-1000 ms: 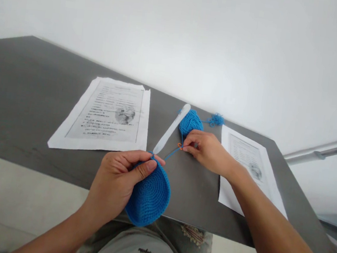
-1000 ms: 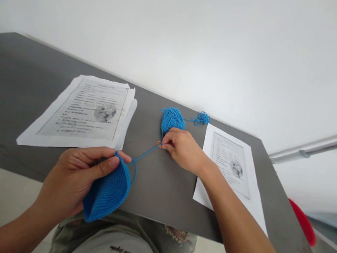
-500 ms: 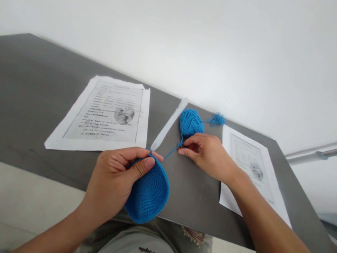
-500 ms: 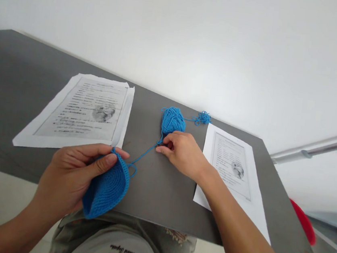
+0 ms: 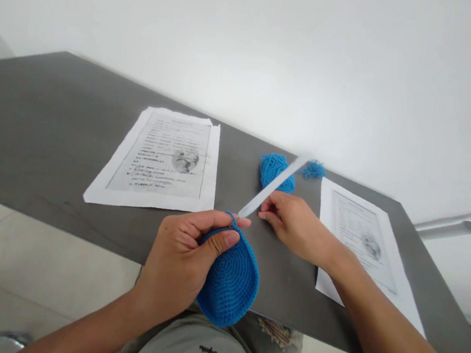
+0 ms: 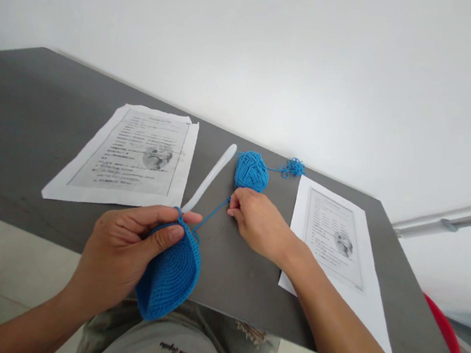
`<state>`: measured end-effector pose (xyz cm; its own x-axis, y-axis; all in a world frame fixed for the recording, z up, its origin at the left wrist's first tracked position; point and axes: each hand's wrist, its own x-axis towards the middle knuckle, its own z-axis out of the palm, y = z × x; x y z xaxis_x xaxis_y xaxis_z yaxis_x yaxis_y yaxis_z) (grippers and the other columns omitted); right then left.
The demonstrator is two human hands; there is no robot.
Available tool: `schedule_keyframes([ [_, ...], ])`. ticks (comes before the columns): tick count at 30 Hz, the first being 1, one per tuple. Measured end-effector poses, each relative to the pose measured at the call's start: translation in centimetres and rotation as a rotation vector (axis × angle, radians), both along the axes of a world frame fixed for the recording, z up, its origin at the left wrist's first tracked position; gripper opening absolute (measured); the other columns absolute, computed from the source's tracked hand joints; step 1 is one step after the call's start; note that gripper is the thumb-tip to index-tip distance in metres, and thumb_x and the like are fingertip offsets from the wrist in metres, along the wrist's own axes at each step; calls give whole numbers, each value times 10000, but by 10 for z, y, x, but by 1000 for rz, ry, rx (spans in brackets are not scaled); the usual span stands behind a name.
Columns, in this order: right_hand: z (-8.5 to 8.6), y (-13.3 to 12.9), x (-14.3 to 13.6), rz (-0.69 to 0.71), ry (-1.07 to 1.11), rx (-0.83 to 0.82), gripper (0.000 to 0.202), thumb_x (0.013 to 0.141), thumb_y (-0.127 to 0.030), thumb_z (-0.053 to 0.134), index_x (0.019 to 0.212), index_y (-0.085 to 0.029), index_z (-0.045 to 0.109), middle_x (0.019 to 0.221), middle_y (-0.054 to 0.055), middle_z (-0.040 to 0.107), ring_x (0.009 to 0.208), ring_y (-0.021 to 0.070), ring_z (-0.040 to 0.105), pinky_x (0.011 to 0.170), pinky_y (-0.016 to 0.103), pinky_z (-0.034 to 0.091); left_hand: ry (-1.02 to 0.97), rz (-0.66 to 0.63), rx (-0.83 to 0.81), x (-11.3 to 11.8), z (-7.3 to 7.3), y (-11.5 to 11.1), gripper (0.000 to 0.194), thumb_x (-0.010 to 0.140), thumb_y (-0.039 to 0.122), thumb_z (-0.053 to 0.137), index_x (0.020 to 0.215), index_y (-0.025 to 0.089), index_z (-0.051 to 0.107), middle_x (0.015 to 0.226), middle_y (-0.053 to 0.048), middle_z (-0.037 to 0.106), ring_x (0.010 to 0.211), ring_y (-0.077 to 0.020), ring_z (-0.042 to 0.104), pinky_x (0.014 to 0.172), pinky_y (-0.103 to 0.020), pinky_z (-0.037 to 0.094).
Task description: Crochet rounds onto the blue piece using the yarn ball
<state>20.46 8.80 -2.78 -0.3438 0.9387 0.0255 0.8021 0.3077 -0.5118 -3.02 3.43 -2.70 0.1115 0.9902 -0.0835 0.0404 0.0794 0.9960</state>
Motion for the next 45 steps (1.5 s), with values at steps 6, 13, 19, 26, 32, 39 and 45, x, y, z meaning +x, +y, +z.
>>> schedule_keyframes([
  [6, 6, -22, 0, -90, 176, 7, 128, 1006, -167, 543, 897, -220, 583, 665, -23, 659, 553, 138, 625, 558, 255, 454, 35, 4, 10, 2, 2, -7, 189, 851, 306, 825, 1002, 263, 930, 939, -16, 897, 684, -176, 660, 607, -259, 493],
  [13, 17, -51, -7, -141, 458, 21, 173, 1005, -306, 682, 970, -192, 809, 737, 7, 755, 543, 125, 675, 501, 231, 564, 81, -31, 78, 4, 5, -10, 146, 886, 284, 792, 942, 252, 923, 910, -3, 894, 710, -177, 719, 669, -258, 536],
  [19, 29, -72, -24, -155, 832, -53, 117, 1000, -253, 749, 1010, -224, 862, 799, 20, 813, 603, 126, 755, 595, 236, 646, 119, 4, 119, 6, 4, -8, 180, 880, 258, 757, 959, 219, 914, 923, -14, 901, 701, -183, 753, 663, -257, 560],
  [26, 35, -82, -42, -271, 1102, -205, 250, 888, -277, 898, 983, -236, 670, 667, -18, 796, 438, 141, 699, 423, 203, 586, 171, 13, 218, 7, -1, -11, 200, 886, 255, 731, 947, 184, 909, 878, -48, 897, 626, -183, 742, 546, -247, 515],
  [32, 31, -86, -47, -284, 1125, -193, 90, 842, -233, 921, 887, -207, 847, 587, 1, 764, 441, 129, 708, 452, 178, 602, 189, 10, 326, 7, 1, -12, 174, 891, 165, 727, 926, 173, 898, 731, 18, 857, 566, -121, 718, 566, -179, 541],
  [39, 41, -91, -50, -289, 1045, -233, 128, 845, -197, 871, 966, -241, 875, 652, -4, 780, 514, 105, 723, 537, 164, 634, 219, 24, 448, 8, -2, -13, 156, 896, 96, 735, 921, 141, 882, 788, -6, 881, 604, -128, 781, 607, -162, 581],
  [45, 47, -93, -57, -361, 1024, -254, 148, 726, -139, 891, 817, -190, 786, 585, -22, 703, 472, 88, 638, 449, 142, 570, 192, -4, 498, 15, -2, -16, 189, 904, 67, 721, 905, 176, 875, 857, 9, 896, 638, -118, 800, 623, -147, 577],
])
